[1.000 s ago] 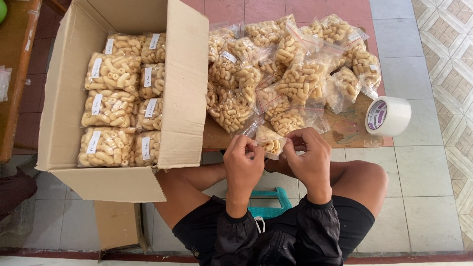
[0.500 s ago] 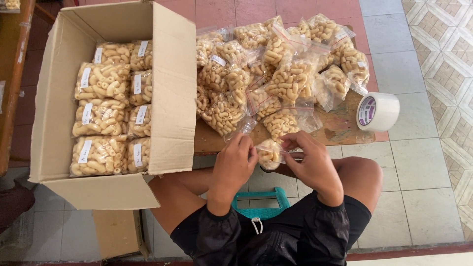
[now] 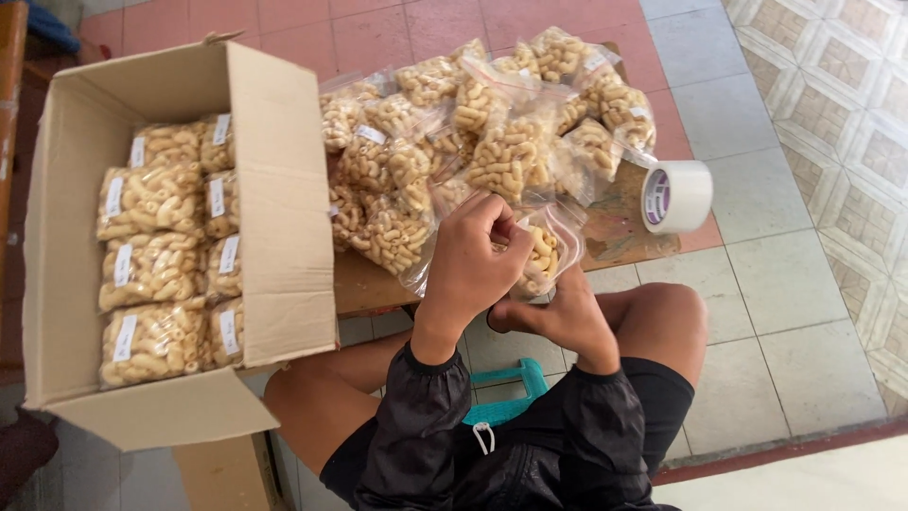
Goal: Sealing small plastic bags of snacks and packing them into a cardboard box.
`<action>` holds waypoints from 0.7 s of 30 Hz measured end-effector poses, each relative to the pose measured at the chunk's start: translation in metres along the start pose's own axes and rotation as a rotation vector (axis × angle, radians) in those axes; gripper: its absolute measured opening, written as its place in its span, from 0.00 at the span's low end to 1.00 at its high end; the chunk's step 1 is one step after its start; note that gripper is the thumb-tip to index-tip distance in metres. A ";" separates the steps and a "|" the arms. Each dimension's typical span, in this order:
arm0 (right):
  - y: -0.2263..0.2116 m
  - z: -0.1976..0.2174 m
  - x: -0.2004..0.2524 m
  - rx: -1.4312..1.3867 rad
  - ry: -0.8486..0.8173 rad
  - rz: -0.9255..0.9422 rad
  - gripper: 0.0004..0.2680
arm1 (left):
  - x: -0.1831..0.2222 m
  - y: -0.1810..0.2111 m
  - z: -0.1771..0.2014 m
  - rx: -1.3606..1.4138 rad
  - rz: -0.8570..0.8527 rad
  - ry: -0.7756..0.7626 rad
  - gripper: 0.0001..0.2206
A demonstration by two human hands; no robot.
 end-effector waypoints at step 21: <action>0.100 0.045 -0.049 0.622 0.249 -0.334 0.37 | -0.115 -0.114 -0.045 -0.267 -0.137 -0.024 0.19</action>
Point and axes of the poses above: each hand's wrist, its own x-axis away from the middle knuckle, its own z-axis out of the back of the hand, y = z × x, the point moved 4 cm from there along -x, towards the middle knuckle, and after that the axes turned 3 degrees about -z, right-handed, at the moved point
